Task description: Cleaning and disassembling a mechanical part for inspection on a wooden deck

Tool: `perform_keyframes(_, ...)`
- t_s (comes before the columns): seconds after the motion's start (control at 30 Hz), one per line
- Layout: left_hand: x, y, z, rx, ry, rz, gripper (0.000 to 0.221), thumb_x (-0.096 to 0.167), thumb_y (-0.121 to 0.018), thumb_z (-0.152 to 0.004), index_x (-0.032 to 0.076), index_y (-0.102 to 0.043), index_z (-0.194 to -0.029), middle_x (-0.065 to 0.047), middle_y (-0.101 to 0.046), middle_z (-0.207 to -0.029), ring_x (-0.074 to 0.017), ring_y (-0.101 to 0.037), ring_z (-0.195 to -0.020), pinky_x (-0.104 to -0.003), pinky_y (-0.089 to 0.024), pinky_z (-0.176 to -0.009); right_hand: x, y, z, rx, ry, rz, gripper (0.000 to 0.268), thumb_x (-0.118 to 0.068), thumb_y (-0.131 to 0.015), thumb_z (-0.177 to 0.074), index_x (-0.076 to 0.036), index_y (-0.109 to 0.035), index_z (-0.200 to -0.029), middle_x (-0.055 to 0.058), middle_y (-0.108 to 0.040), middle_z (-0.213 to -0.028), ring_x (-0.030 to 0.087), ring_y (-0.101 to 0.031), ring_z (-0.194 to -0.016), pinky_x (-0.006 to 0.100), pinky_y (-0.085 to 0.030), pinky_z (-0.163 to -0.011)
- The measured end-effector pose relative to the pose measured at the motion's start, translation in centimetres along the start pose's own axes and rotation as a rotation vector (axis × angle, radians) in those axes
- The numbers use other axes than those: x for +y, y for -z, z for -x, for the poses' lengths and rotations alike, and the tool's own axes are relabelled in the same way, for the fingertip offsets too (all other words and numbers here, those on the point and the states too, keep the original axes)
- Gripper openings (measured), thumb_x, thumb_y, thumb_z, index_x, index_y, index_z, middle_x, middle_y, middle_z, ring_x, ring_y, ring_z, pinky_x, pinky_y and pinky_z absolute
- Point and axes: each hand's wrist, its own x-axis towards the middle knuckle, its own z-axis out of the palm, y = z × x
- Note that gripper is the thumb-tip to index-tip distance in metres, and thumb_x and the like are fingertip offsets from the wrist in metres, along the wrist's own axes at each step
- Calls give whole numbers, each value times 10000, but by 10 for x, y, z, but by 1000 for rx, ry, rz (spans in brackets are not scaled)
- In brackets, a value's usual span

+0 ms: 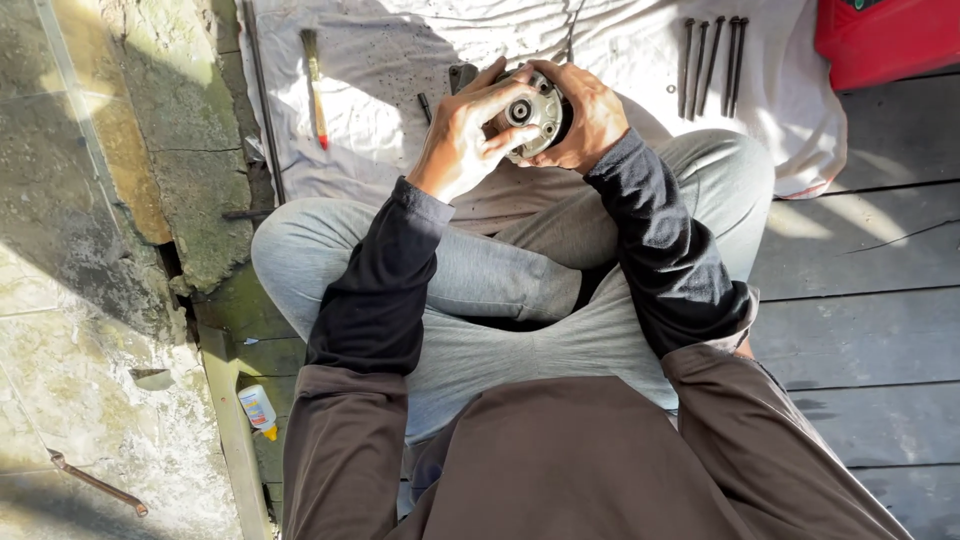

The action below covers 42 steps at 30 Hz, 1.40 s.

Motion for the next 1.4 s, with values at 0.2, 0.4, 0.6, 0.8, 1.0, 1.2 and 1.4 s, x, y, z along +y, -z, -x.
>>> perform_keyframes(0.2,9,-1,-5,97,-69,2,443,8,-887,-782,-29,-709,-1185,-220,-731,-1207,-298,-774,-1070,-436,-457,-1171,4,0,-1,-15,-18,-30,1072,-202,-1011,-445,10,-560,-1395,170,-712,-1161,307,-695,-986,399,-561,-946)
perform_keyframes(0.4,-14,-13,4,76,-65,-1,508,52,-890,-826,30,-646,-1271,-156,-780,-1134,-344,-656,-1247,-467,-484,-1152,9,-3,4,-4,5,21,1110,-184,-962,-396,-10,-550,-1411,121,-692,-1047,278,-682,-909,379,-567,-885)
perform_keyframes(0.6,12,-1,-2,47,-8,-6,378,71,-846,-830,25,-709,-1179,-215,-686,-1290,-401,-577,-1314,-508,-533,-1102,3,-1,2,-3,12,2,1074,-248,-1018,-456,23,-568,-1393,137,-689,-1060,290,-674,-922,386,-551,-916)
perform_keyframes(0.8,10,-2,-5,352,46,86,378,186,-804,-934,43,-650,-1250,-197,-690,-1272,-310,-798,-1053,-387,-716,-864,13,-5,0,59,64,-149,922,-283,-1043,-529,73,-620,-1268,160,-694,-1041,284,-674,-903,412,-593,-914)
perform_keyframes(1.0,31,41,-12,240,49,300,420,71,-826,-919,79,-645,-1299,-120,-628,-1418,-264,-622,-1353,-396,-488,-1215,-3,3,-1,-2,40,-113,1083,-198,-1053,-447,63,-548,-1369,215,-709,-1160,366,-700,-1047,490,-556,-1000)
perform_keyframes(1.2,28,40,-13,170,-27,143,404,77,-892,-845,12,-707,-1198,-151,-651,-1341,-296,-696,-1211,-405,-591,-1089,11,-2,4,-24,-77,-124,1097,-241,-1069,-408,38,-538,-1326,198,-687,-1154,354,-676,-1031,459,-563,-938)
perform_keyframes(1.4,24,34,-10,101,-16,164,489,28,-988,-731,52,-764,-1165,-106,-591,-1381,-275,-663,-1224,-377,-590,-1069,9,0,2,-1,-46,-163,1089,-268,-1069,-413,35,-540,-1315,195,-686,-1158,357,-683,-1023,461,-565,-930)
